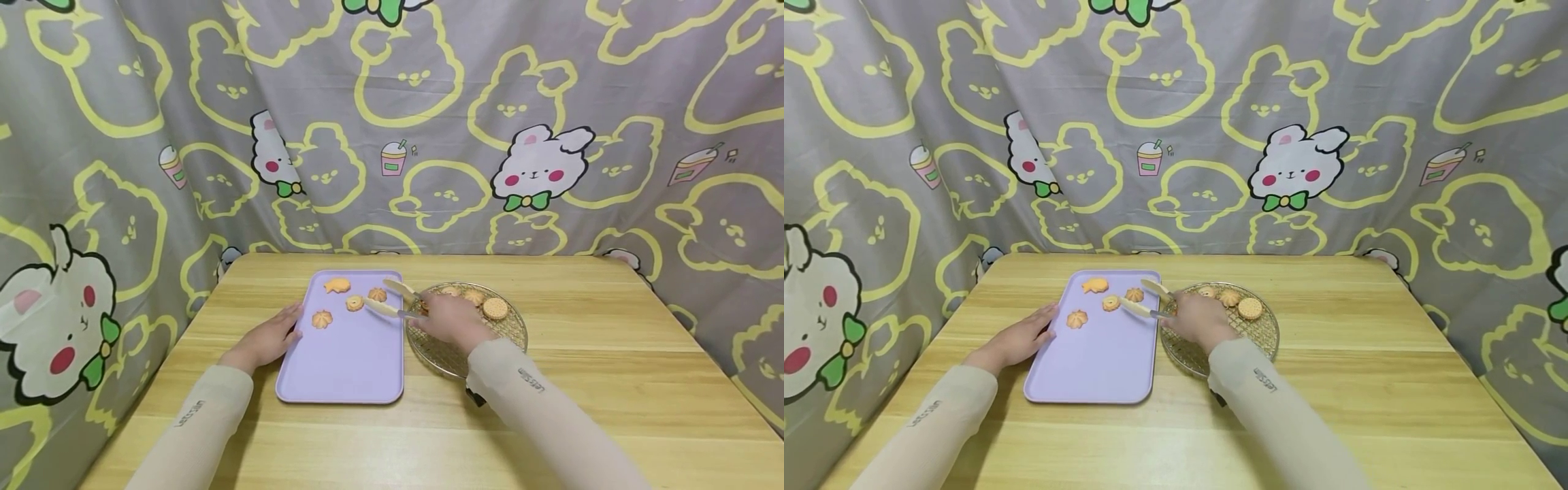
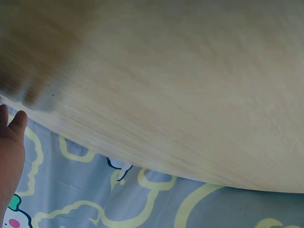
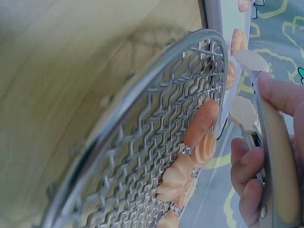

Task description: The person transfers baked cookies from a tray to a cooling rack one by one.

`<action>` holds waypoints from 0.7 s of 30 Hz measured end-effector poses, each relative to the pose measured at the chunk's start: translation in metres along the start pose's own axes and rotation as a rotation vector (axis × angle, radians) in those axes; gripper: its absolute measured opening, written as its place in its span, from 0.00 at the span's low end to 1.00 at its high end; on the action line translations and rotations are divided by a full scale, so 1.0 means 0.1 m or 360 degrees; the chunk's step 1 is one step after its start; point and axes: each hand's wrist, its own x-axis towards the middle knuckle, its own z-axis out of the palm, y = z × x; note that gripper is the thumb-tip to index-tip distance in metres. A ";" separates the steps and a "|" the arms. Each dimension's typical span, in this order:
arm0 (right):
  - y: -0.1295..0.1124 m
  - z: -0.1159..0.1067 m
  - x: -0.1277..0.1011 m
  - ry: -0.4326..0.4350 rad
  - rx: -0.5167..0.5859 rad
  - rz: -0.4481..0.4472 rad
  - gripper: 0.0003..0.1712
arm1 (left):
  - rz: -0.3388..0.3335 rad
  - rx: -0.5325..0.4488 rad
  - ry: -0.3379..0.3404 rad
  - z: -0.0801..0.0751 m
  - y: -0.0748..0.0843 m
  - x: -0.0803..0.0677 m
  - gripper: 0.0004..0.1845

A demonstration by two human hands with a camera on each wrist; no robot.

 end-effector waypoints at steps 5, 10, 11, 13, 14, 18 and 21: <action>-0.03 0.04 0.02 -0.0011 0.0002 0.0016 0.39 | 0.0010 0.0006 0.0002 0.01 0.00 0.00 0.31; -0.04 0.05 0.04 -0.0014 -0.0013 0.0033 0.38 | 0.0014 0.0016 0.0007 0.00 0.00 0.00 0.31; -0.04 0.05 0.04 -0.0015 -0.0014 0.0038 0.38 | 0.0019 0.0019 0.0010 0.00 0.00 0.00 0.31; -0.04 0.04 0.05 -0.0015 -0.0018 0.0045 0.39 | 0.0027 0.0023 0.0016 0.00 0.00 0.00 0.31; -0.04 0.04 0.06 -0.0016 -0.0019 0.0047 0.39 | 0.0029 0.0023 0.0018 -0.01 0.00 0.00 0.31; -0.05 0.05 0.07 -0.0013 -0.0039 0.0043 0.39 | 0.0033 0.0022 0.0018 -0.01 0.00 0.00 0.31; -0.06 0.05 0.09 -0.0001 -0.0068 0.0030 0.38 | 0.0024 0.0022 0.0012 -0.01 -0.01 0.00 0.31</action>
